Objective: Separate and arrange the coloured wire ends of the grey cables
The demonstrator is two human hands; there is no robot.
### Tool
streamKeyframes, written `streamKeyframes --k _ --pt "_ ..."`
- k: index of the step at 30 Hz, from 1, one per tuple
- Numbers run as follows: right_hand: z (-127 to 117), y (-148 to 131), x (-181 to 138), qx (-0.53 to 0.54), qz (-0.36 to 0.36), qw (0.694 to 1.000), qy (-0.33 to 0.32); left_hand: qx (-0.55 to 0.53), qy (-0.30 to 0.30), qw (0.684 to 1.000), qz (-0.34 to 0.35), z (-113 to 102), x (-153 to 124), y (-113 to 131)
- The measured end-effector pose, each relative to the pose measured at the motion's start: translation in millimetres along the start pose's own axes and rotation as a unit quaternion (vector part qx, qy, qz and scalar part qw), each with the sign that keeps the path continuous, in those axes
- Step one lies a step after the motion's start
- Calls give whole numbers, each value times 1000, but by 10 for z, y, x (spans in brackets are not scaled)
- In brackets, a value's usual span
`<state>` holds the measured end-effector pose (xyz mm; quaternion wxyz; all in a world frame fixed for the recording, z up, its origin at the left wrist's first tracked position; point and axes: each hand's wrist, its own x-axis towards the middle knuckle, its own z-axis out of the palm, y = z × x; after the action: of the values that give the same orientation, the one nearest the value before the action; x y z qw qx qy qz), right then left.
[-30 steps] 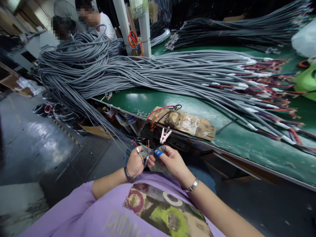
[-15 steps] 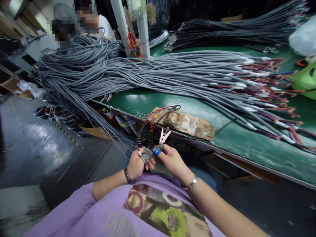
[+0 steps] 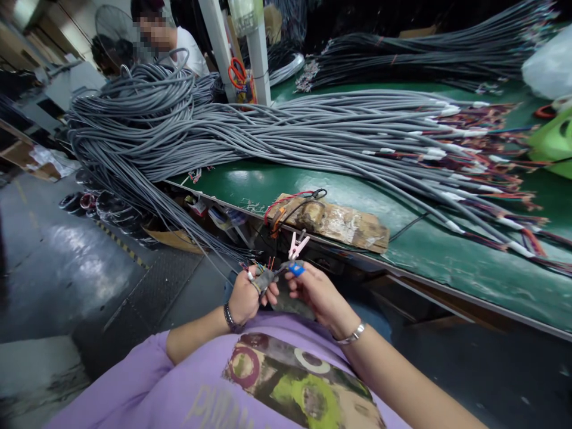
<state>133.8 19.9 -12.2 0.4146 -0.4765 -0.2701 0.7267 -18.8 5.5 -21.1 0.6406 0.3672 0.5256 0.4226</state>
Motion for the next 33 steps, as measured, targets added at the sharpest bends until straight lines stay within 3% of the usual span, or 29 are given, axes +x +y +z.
streamKeyframes --k 8,13,19,26,29,33 --pt "71 68 4 -97 -66 993 -16 -3 -5 1000 20 2 5 -24" --pt "53 144 25 -85 -55 995 -21 -24 40 998 38 14 20 -19" --pt "-24 141 -8 -48 -29 996 -65 -65 38 997 24 1 31 33" --pt "-245 -45 149 106 -4 993 -53 -126 -61 990 -19 10 -37 277" --pt "-200 -172 228 122 -15 989 -83 -148 -114 982 -40 73 -38 349" --pt "-71 -308 239 124 -45 986 -98 -160 -137 976 -55 180 -14 396"
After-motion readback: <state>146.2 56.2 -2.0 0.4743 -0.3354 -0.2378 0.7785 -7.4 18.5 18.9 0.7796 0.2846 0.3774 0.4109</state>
